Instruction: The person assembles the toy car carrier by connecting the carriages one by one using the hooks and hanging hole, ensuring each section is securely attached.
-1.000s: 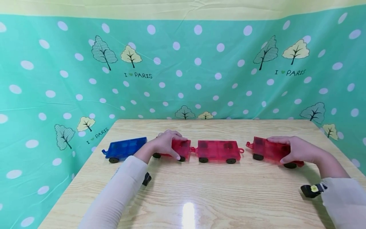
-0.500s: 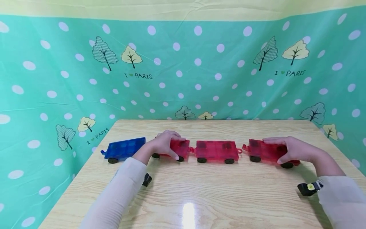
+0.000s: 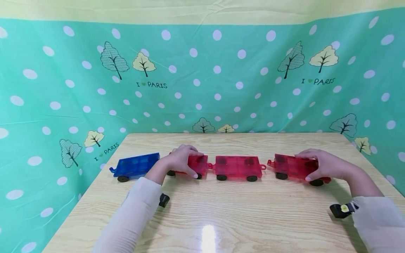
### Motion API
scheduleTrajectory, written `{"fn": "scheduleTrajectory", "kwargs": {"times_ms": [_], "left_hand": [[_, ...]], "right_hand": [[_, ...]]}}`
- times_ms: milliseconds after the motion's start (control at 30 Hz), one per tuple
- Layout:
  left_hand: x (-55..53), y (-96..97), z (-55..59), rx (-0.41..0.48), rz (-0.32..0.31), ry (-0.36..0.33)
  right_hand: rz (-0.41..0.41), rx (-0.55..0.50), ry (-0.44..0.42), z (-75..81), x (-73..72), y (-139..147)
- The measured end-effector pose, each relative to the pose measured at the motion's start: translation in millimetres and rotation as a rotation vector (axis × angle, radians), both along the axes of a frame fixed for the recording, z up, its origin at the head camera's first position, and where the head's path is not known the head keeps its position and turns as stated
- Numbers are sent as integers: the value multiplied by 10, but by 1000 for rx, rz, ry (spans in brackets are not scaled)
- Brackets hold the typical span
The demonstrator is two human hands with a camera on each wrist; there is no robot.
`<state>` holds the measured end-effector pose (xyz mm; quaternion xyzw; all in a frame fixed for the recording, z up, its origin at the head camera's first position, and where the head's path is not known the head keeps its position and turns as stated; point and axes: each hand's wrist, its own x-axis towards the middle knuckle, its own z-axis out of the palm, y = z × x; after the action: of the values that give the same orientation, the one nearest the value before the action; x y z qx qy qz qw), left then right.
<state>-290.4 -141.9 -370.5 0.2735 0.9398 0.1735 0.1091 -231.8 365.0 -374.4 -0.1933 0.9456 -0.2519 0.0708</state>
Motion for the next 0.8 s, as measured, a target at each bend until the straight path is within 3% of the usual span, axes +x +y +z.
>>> {"fn": "scheduleTrajectory", "kwargs": {"times_ms": [333,500,800], "left_hand": [[76,51,35,137,-15,6],[148,101,52,241,-21,-10],[246,278,36,468,-23,23]], "right_hand": [[8,1,5,-37,-27,10],[19,-13,10,-54,-27,3],[10,-23,4,-52,-9,8]]}}
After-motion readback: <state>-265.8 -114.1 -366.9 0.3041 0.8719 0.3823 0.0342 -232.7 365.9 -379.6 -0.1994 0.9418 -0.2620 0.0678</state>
